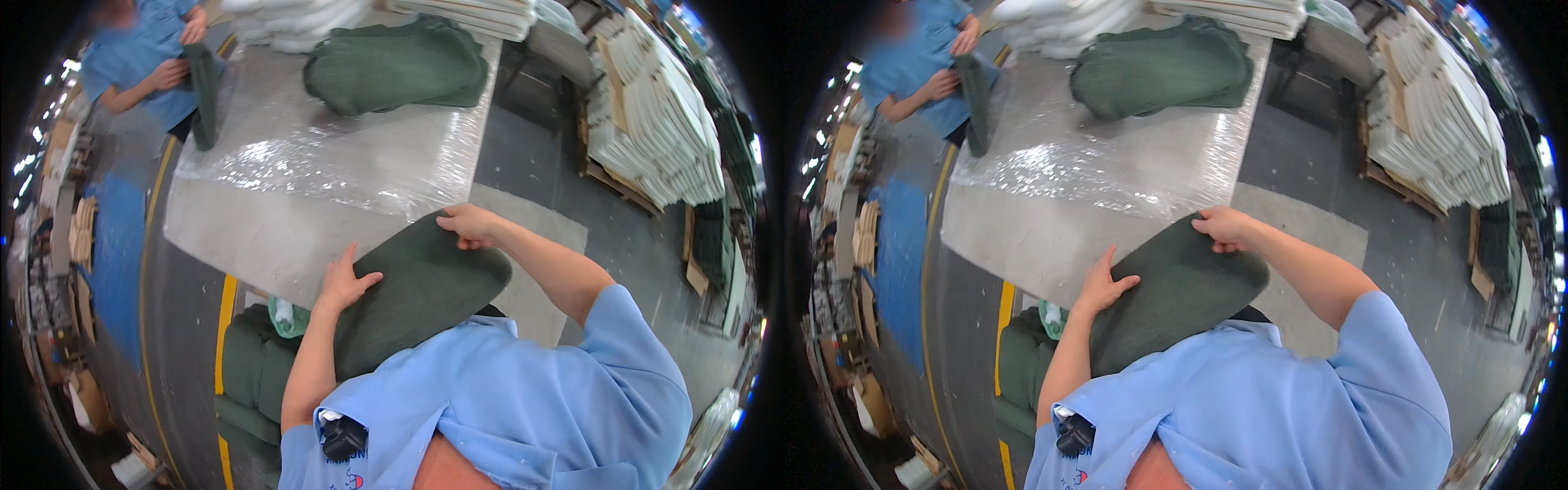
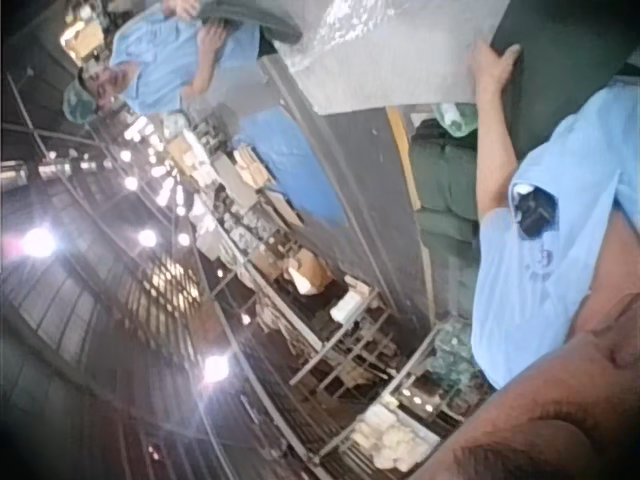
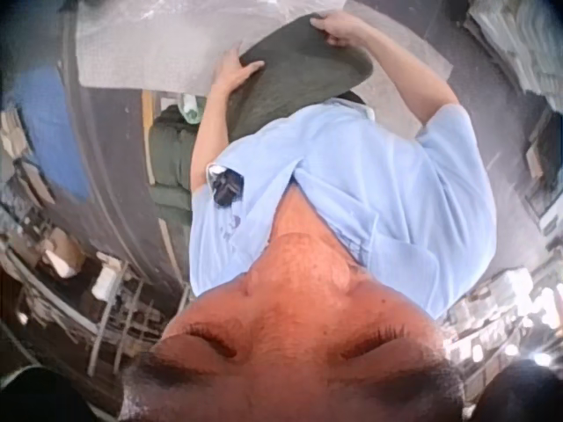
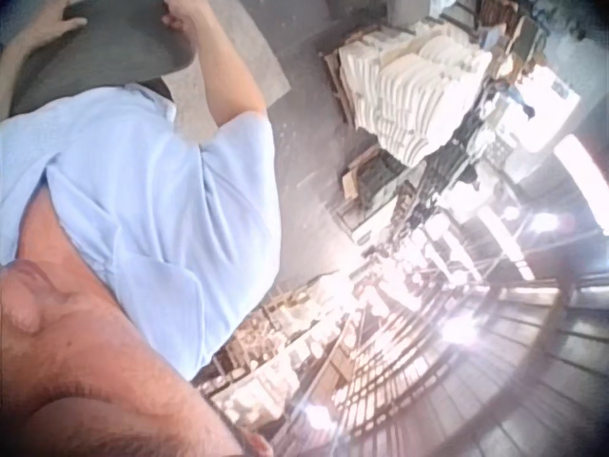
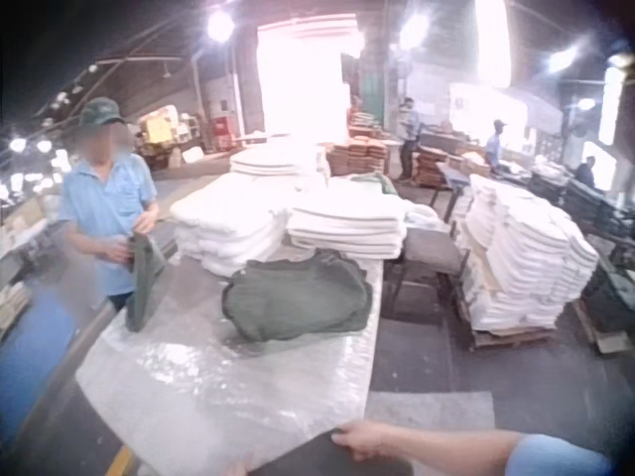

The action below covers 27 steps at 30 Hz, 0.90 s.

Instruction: The person inserts white foam inserts into green fabric covers on a table, folds the covers over the foam, and stacks the finished cushions. The person repeats this process for multiple cushions while coworkers work nearby.

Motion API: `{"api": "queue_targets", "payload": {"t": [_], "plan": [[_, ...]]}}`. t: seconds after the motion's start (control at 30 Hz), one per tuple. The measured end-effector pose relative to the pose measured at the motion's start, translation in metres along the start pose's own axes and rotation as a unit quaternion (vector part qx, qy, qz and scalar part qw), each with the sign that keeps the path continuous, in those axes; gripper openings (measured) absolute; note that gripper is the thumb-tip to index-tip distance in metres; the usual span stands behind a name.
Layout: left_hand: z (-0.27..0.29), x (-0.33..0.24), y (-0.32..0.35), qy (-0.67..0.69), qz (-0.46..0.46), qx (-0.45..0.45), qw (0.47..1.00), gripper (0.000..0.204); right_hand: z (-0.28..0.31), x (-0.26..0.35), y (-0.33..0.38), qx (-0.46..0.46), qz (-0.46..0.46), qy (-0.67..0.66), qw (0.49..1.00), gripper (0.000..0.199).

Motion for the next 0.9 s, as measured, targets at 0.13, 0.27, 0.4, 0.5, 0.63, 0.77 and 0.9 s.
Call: {"api": "queue_targets", "payload": {"t": [0.13,0.27,0.4,0.5,0.63,0.77,0.9], "plan": [[0.007,-0.006,-0.021,0.119,0.039,0.214,0.969,0.068,-0.014,-0.002,-0.001,-0.097,-0.028,-0.256,0.961,0.033],[0.010,-0.006,-0.023,0.015,0.099,0.136,0.986,0.052,-0.024,-0.008,-0.010,-0.153,0.011,-0.264,0.952,0.036],[-0.028,0.006,-0.011,-0.033,0.033,-0.064,0.997,0.048,-0.027,-0.006,-0.021,-0.163,0.014,-0.178,0.970,0.035],[-0.036,0.010,-0.016,-0.007,0.011,-0.126,0.992,0.049,-0.030,-0.011,-0.030,-0.183,0.014,-0.154,0.971,0.032],[-0.043,0.007,-0.019,0.008,0.034,-0.133,0.990,0.048,-0.031,-0.017,-0.035,-0.202,0.003,-0.126,0.971,0.031],[-0.048,0.009,-0.022,0.013,0.026,-0.153,0.988,0.047,-0.030,-0.034,-0.046,-0.199,0.029,-0.089,0.976,0.030],[-0.045,0.006,-0.024,-0.029,0.014,-0.176,0.984,0.045,-0.029,-0.029,-0.048,-0.197,0.023,-0.079,0.977,0.029]]}}
Point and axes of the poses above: each hand's wrist, its own y-axis away from the middle knuckle, its own z-axis out of the back of the hand, x = y × z, the point moved 1 cm from there along -y, towards the middle knuckle, and after that the axes turned 15 degrees about z, right-handed, at the moved point
